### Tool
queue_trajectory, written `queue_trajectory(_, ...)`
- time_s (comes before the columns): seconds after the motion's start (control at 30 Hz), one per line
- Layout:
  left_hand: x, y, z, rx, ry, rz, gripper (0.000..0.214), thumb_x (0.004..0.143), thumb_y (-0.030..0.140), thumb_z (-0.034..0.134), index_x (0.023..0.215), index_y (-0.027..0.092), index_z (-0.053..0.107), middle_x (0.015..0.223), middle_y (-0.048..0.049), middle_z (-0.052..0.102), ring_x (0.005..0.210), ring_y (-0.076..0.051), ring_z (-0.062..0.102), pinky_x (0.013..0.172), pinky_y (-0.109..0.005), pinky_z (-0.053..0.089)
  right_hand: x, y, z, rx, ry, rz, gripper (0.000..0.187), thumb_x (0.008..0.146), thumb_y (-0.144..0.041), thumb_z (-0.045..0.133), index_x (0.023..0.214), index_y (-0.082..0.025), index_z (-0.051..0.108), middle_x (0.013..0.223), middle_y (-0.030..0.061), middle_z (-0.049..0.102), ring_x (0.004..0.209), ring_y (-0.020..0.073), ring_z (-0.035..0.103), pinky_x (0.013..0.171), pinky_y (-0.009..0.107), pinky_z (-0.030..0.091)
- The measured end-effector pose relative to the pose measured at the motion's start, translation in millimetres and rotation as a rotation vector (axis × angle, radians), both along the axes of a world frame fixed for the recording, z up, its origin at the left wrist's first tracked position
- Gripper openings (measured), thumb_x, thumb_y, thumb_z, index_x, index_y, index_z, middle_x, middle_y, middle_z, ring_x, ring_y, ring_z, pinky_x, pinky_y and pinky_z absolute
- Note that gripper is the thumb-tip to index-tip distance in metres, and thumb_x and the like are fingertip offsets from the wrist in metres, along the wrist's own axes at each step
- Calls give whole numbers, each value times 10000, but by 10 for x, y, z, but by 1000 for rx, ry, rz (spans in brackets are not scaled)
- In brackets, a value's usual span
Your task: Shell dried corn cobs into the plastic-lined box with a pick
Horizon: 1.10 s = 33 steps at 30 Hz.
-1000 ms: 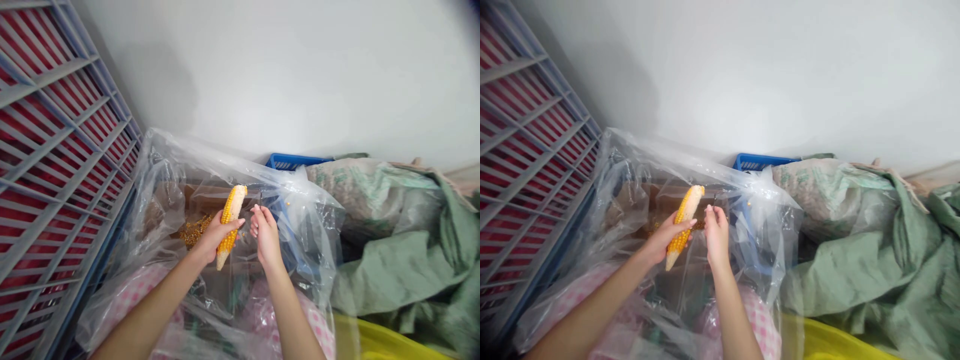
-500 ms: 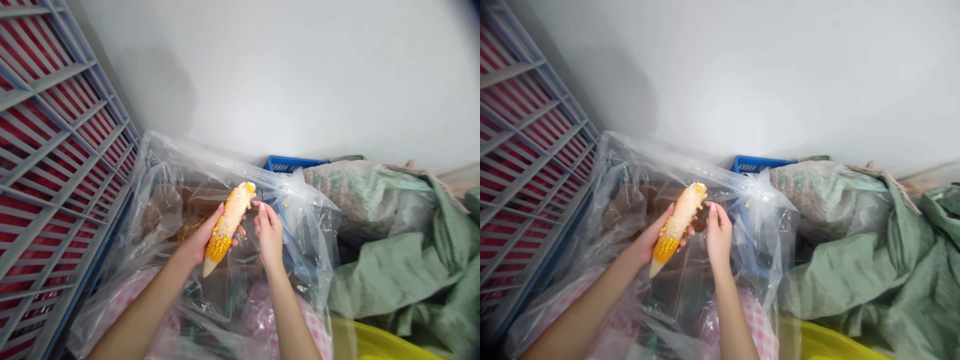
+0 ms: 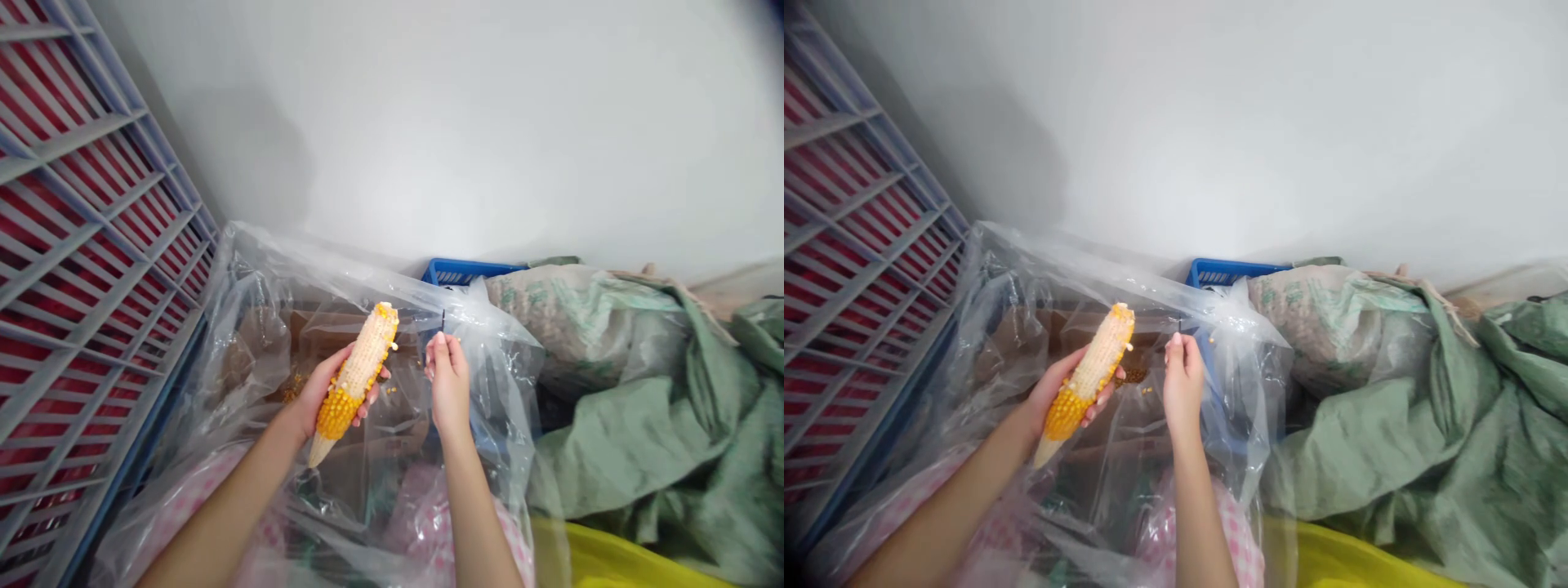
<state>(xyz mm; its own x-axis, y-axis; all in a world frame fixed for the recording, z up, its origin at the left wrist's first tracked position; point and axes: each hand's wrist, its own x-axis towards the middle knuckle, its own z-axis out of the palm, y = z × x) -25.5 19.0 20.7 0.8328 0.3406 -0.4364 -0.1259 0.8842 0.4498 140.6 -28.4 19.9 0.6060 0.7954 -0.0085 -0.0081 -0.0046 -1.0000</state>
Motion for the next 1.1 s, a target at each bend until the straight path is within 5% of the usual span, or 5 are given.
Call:
queue_trajectory(0.23, 55, -34, -35, -53, 44, 147, 417, 852, 441, 348, 1007, 132, 581, 695, -55, 646, 491, -150, 612, 448, -276, 511, -36, -23, 47, -35, 102, 162, 293, 828, -465, 455, 896, -203, 567, 496, -77, 398, 398, 52, 319, 381, 174, 248)
queue_trajectory(0.43, 118, -25, -2, -18, 133, 357, 357, 863, 363, 394, 1038, 119, 586, 950, -117, 670, 785, -215, 658, 670, -360, 535, -55, -32, 12, -77, 87, 138, 279, 829, -451, 453, 813, -190, 551, 442, -93, 344, 377, 42, 282, 361, 159, 222)
queue_trajectory(0.63, 192, -75, -2, 32, 117, 487, 171, 801, 242, 544, 910, 130, 613, 733, -31, 663, 613, -113, 611, 606, -224, 499, -120, -28, -4, -84, 123, 175, 299, 804, -468, 481, 817, -179, 556, 455, -94, 351, 375, 39, 288, 360, 156, 228)
queue_trajectory(0.8, 269, -136, 1, -116, 165, 417, 363, 801, 473, 482, 944, 149, 561, 678, -26, 643, 570, -141, 616, 591, -302, 516, -252, -30, -6, -78, 195, 214, 311, 809, -481, 470, 835, -181, 547, 458, -95, 365, 359, 35, 278, 355, 158, 212)
queue_trajectory(1.1, 330, -95, -116, 661, 571, 668, 379, 734, 500, 545, 948, 188, 521, 763, -16, 611, 680, -134, 603, 624, -227, 457, -143, -46, -32, -146, 62, 95, 364, 793, -512, 456, 694, -172, 541, 484, -83, 321, 409, 49, 247, 390, 182, 192)
